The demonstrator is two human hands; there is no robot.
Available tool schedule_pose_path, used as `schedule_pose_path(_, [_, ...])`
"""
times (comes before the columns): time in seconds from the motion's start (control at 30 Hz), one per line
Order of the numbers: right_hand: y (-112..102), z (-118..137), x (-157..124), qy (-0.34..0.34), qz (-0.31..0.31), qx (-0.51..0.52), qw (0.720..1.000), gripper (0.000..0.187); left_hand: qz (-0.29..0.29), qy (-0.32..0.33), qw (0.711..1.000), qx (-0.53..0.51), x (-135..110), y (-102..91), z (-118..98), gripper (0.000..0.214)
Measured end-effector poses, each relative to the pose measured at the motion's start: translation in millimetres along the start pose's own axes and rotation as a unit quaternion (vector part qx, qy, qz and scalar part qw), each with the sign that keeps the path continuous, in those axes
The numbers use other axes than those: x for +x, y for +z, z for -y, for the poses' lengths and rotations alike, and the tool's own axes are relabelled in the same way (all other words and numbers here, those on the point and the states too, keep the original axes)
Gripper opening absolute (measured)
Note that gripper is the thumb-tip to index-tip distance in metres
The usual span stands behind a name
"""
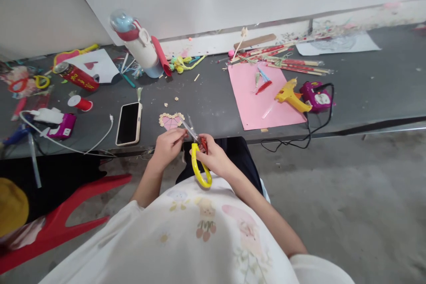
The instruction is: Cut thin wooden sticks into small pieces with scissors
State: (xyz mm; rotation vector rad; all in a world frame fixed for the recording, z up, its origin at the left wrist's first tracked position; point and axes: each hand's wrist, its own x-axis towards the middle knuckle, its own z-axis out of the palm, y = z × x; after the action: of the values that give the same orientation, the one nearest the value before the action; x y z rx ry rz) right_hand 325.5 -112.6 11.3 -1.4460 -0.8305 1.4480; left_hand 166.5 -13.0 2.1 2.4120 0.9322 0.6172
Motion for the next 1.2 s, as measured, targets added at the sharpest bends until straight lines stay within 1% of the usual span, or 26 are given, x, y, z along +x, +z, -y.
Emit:
schedule_pose_path(0.1, [-2, -7, 1, -0.001, 0.022, 0.016, 1.0, 0.052, -0.007, 0.015, 1.0, -0.011, -2, 0.3, -1, 0.032])
schedule_pose_path(0.17, [-2, -11, 1, 0.014, 0.034, 0.025, 0.999, 0.051, -0.005, 0.018, 1.0, -0.015, -2, -1.8, -3, 0.031])
schedule_pose_path(0.23, [-2, -12, 1, 0.025, 0.028, 0.033, 0.999, 0.05, 0.001, 0.007, 1.0, -0.006, -2, -5.1, -5, 0.031])
schedule_pose_path(0.3, [-1, -12, 0, 0.031, 0.038, 0.06, 0.997, 0.048, 0.011, -0.014, 1.0, 0.019, -1, -8.8, -9, 0.03])
schedule_pose_path(0.43, [-1, -15, -4, 0.053, 0.057, 0.105, 0.991, 0.049, 0.056, -0.044, 0.995, 0.076, -3, -13.6, -21, 0.029])
schedule_pose_path(0.5, [-4, -23, -4, 0.045, 0.055, 0.102, 0.992, 0.05, 0.07, -0.049, 0.992, 0.092, -4, -13.9, -26, 0.028])
schedule_pose_path(0.57, [-9, -33, -1, 0.046, 0.053, 0.102, 0.992, 0.052, 0.069, -0.05, 0.991, 0.106, -5, -13.9, -29, 0.027])
schedule_pose_path(0.63, [-12, -42, 3, 0.043, 0.065, 0.122, 0.989, 0.055, 0.07, -0.055, 0.989, 0.118, -6, -14.3, -30, 0.027])
schedule_pose_path(0.67, [-13, -45, 5, 0.052, 0.069, 0.124, 0.988, 0.056, 0.073, -0.056, 0.988, 0.122, -6, -14.8, -31, 0.027])
schedule_pose_path(0.83, [-11, -44, 5, 0.088, 0.061, 0.08, 0.991, 0.06, 0.09, -0.074, 0.98, 0.162, -11, -16.9, -37, 0.025])
schedule_pose_path(0.93, [-9, -40, 2, 0.092, 0.094, 0.059, 0.99, 0.052, 0.09, -0.071, 0.976, 0.187, -17, -16.2, -40, 0.025])
schedule_pose_path(1.03, [-6, -38, 0, 0.096, 0.101, 0.032, 0.99, 0.042, 0.084, -0.087, 0.973, 0.195, -23, -14.8, -42, 0.028])
schedule_pose_path(1.1, [-5, -38, -2, 0.101, 0.102, 0.024, 0.989, 0.04, 0.081, -0.097, 0.972, 0.198, -27, -14.2, -43, 0.029])
schedule_pose_path(1.2, [-6, -38, -5, 0.103, 0.106, 0.036, 0.988, 0.045, 0.072, -0.098, 0.972, 0.201, -33, -14.5, -46, 0.03])
